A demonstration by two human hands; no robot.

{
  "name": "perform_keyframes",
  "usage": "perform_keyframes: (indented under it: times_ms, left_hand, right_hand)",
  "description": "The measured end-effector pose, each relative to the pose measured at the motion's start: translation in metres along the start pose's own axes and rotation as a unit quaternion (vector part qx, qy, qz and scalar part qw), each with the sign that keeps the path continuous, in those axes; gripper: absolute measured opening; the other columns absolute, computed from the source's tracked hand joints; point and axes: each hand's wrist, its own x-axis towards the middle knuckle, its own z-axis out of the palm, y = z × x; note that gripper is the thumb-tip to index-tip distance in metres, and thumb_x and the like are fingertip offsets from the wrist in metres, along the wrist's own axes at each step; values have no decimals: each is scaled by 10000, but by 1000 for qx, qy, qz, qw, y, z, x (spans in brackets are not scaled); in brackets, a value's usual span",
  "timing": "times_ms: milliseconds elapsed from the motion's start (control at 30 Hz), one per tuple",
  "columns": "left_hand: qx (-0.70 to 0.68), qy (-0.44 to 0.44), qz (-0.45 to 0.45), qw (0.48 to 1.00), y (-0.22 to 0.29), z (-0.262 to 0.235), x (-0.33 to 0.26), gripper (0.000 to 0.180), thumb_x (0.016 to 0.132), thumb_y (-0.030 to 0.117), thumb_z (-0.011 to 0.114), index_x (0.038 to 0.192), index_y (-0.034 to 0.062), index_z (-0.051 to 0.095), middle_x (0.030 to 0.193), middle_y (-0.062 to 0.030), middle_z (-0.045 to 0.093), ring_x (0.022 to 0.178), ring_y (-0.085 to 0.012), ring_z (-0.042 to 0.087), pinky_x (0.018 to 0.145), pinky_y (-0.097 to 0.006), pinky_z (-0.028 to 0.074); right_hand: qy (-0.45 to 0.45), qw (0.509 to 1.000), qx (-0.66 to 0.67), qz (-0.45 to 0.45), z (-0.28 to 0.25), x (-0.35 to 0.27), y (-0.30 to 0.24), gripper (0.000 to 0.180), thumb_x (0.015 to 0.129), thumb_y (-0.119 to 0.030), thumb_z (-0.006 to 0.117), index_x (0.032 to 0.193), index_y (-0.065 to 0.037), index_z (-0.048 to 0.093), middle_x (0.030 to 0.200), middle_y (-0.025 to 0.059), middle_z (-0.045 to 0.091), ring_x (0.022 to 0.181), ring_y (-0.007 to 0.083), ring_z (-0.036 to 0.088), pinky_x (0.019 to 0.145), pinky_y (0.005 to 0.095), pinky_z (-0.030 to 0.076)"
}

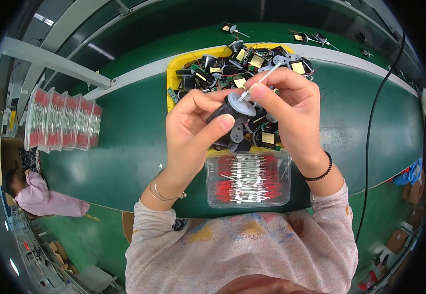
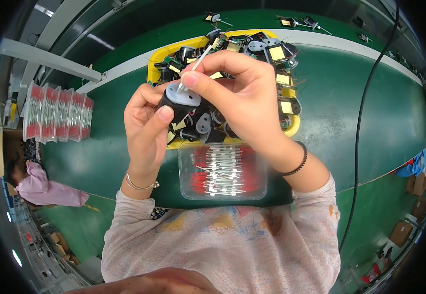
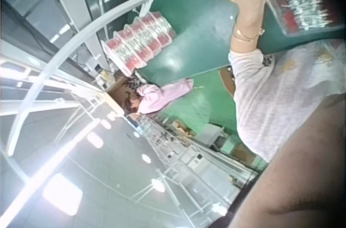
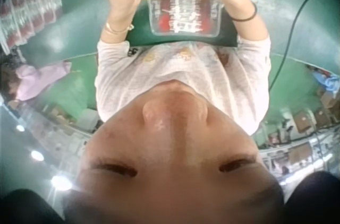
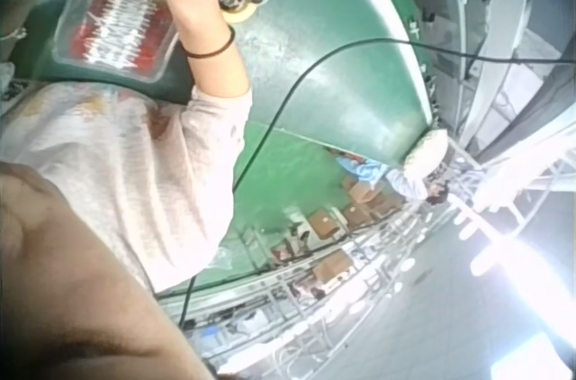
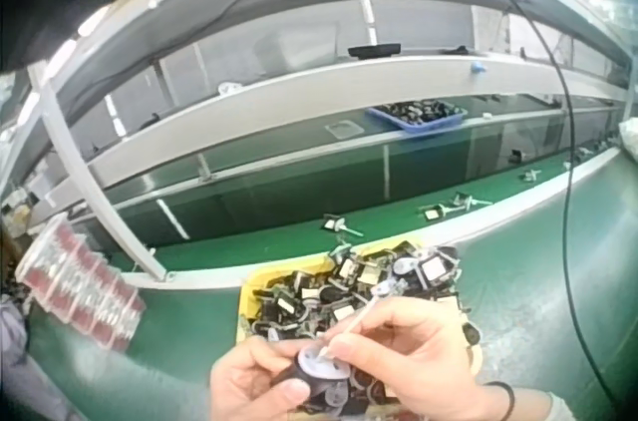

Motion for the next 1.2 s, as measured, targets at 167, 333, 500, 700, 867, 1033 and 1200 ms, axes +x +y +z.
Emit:
perform_keyframes:
  times_ms: [167,333,500,700,867,1033,1200]
  left_hand:
    - [272,-5,-12,962,-4,-35,88,153,802,129,625,858,10,548,791,-41,615,716,-61,551,654,-216,449]
    - [460,70,-131,875,-61,-119,200,253,756,258,649,876,35,626,749,-49,629,646,-106,593,603,-230,473]
    - [594,40,-167,786,-98,-166,223,329,748,322,641,972,81,639,855,-69,656,723,-153,631,690,-278,493]
    - [651,-132,-18,747,-25,-119,169,240,775,287,603,910,92,642,841,-67,643,752,-185,597,712,-292,459]
    - [683,-298,116,657,11,-74,110,147,777,153,604,893,63,601,819,-31,585,807,-192,509,695,-298,410]
    - [733,-299,-34,610,-10,-83,90,320,732,15,562,1049,55,539,743,-102,556,659,-251,542,643,-336,441]
    - [758,-282,23,588,-10,-76,81,293,705,60,605,995,53,570,803,-117,612,761,-261,594,653,-352,464]
  right_hand:
    - [136,982,-107,-75,-21,9,-12,347,878,-119,474,1193,19,427,1191,171,468,1053,209,481,868,361,440]
    - [122,971,-88,-185,-40,2,-34,439,877,-167,447,1247,54,361,1239,226,415,1132,289,431,975,461,340]
    - [134,958,-161,-196,-50,-1,-35,440,863,-152,453,1240,59,364,1241,244,408,1146,314,419,981,493,320]
    - [150,956,-121,-221,-52,-7,-36,431,856,-122,433,1235,71,360,1243,263,403,1144,348,417,979,531,304]
    - [141,942,-128,-278,-51,-15,-41,430,859,-109,415,1230,99,349,1197,280,433,1089,376,452,947,555,317]
    - [-21,944,-260,-202,-32,-41,-39,338,778,-62,522,1070,96,462,899,205,573,785,265,563,693,370,439]
    - [-238,885,-401,-5,-19,-75,-19,134,704,-56,636,829,-15,613,748,83,617,637,213,591,569,290,469]
